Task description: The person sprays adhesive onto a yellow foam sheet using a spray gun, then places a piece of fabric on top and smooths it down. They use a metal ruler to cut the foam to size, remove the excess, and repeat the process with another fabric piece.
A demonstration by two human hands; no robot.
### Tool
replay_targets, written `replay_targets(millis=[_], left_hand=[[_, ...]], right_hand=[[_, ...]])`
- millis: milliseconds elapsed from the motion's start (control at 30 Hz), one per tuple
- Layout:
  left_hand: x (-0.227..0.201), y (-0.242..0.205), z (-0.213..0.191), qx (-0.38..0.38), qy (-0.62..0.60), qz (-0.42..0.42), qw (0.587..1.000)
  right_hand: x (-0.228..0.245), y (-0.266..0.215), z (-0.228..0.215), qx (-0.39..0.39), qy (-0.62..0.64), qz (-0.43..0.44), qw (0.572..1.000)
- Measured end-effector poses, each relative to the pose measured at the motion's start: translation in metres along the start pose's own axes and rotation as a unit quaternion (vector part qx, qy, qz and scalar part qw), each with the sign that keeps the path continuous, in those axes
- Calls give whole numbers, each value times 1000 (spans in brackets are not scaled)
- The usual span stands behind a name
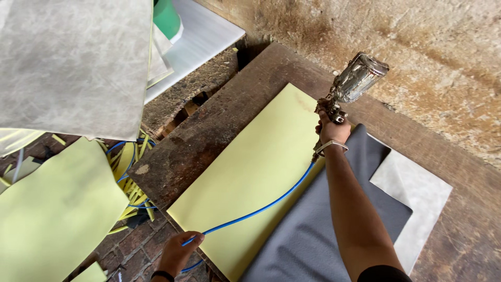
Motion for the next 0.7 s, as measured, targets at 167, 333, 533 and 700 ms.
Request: replay_targets(millis=[167, 333, 533, 700], left_hand=[[23, 7, -23, -94, -59, 72, 991], [45, -7, -48, -149, 28, 77, 985], [45, -25, -72, -229, 134, 128, 955], [63, -44, -86, -236, 67, 184, 952]], right_hand=[[-12, -22, 20, 38, -48, 20, 998], [-58, -88, 31, 134, -102, 46, 985], [-105, -175, 43, 280, -151, 75, 945], [-128, -238, 60, 385, -159, 102, 903]])
Point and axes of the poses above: each hand's wrist, its own y-axis towards the middle knuckle, its own z-axis out of the palm, x = y × z, the point moved 2 cm from there along y, towards the middle knuckle, and after that the axes turned 11 degrees about z, right-handed, at the moved point
